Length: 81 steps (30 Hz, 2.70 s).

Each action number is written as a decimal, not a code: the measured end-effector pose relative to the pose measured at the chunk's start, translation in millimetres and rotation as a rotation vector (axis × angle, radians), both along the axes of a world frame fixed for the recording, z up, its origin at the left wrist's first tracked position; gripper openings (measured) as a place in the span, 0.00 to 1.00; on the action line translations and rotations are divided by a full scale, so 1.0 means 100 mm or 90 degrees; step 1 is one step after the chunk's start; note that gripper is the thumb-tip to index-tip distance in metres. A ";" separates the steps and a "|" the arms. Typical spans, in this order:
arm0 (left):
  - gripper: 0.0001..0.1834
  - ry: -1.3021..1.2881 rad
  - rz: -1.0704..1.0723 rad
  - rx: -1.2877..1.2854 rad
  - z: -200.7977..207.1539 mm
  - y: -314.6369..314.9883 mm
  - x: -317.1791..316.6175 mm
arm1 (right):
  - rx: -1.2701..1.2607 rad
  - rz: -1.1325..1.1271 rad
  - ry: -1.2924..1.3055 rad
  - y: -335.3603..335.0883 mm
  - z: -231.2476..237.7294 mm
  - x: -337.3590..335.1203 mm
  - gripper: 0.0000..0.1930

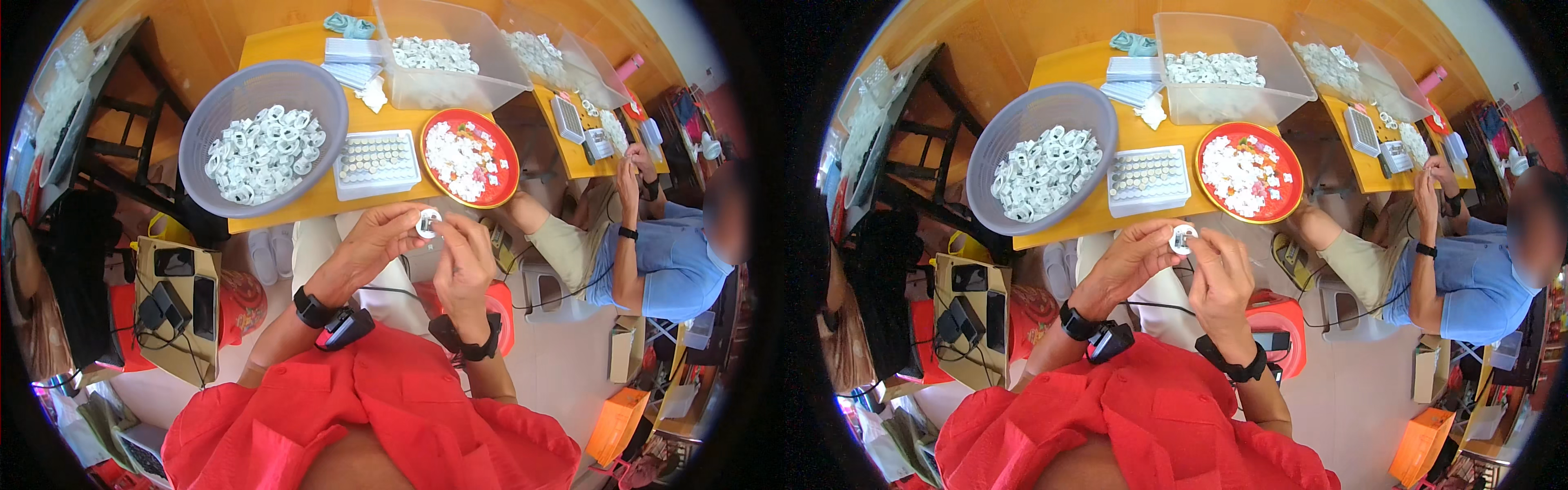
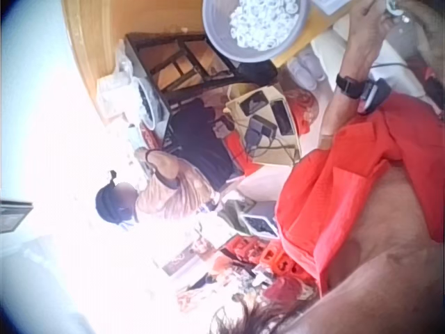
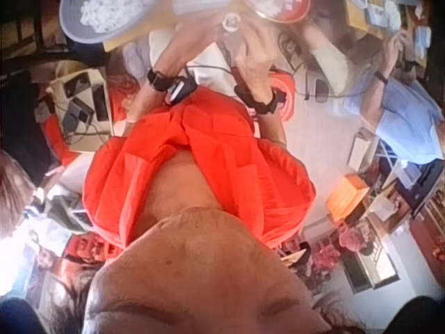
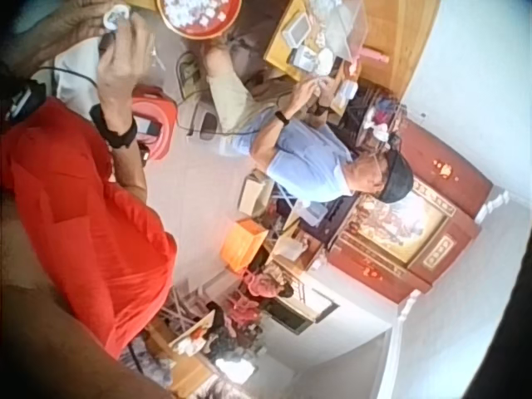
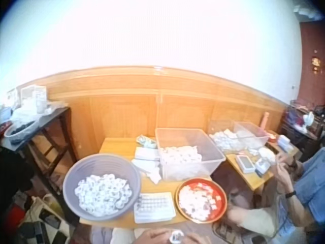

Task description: Manually assembling small white plastic rings and black inserts into a finished component.

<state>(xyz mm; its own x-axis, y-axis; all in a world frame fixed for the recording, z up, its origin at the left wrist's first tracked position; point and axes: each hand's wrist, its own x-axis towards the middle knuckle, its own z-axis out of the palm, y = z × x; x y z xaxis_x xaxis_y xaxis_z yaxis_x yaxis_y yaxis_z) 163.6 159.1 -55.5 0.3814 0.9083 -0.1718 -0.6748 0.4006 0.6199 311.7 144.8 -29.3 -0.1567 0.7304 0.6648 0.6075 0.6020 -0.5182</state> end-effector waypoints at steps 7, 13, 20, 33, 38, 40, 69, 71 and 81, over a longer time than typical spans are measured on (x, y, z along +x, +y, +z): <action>0.15 0.161 0.038 0.017 -0.09 -0.10 -0.18 | -0.085 0.080 -0.072 0.05 0.00 -0.08 0.13; 0.13 0.118 0.103 -0.065 -0.22 -0.30 -0.50 | -0.199 0.078 0.134 0.59 -0.11 -0.28 0.06; 0.13 0.043 0.137 -0.073 -0.26 -0.35 -0.61 | -0.081 -0.009 0.010 1.42 -0.40 -0.41 0.06; 0.13 0.009 0.152 -0.049 -0.29 -0.37 -0.65 | -0.083 0.055 -0.197 1.67 -0.45 -0.39 0.05; 0.14 0.021 0.141 -0.039 -0.32 -0.37 -0.64 | -0.022 0.063 -0.208 1.66 -0.41 -0.36 0.04; 0.14 0.029 0.140 -0.047 -0.31 -0.35 -0.63 | 0.000 0.067 -0.209 1.63 -0.39 -0.36 0.04; 0.11 0.104 0.168 0.015 -0.03 -0.24 -0.40 | -0.094 0.149 0.066 0.16 0.02 -0.41 0.07; 0.11 0.104 0.166 0.011 -0.03 -0.23 -0.39 | -0.078 0.153 0.055 0.16 0.03 -0.40 0.06; 0.10 0.112 0.164 -0.002 -0.07 -0.25 -0.40 | 0.064 0.181 -0.100 0.20 -0.04 -0.39 0.10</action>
<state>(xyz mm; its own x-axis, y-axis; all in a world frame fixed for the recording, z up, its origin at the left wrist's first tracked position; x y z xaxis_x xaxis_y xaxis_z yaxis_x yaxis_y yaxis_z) 123.3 133.8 -63.0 0.1031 0.9706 -0.2177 -0.6370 0.2325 0.7349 272.9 164.6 -33.5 -0.4510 0.5743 0.6832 0.4749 0.8025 -0.3611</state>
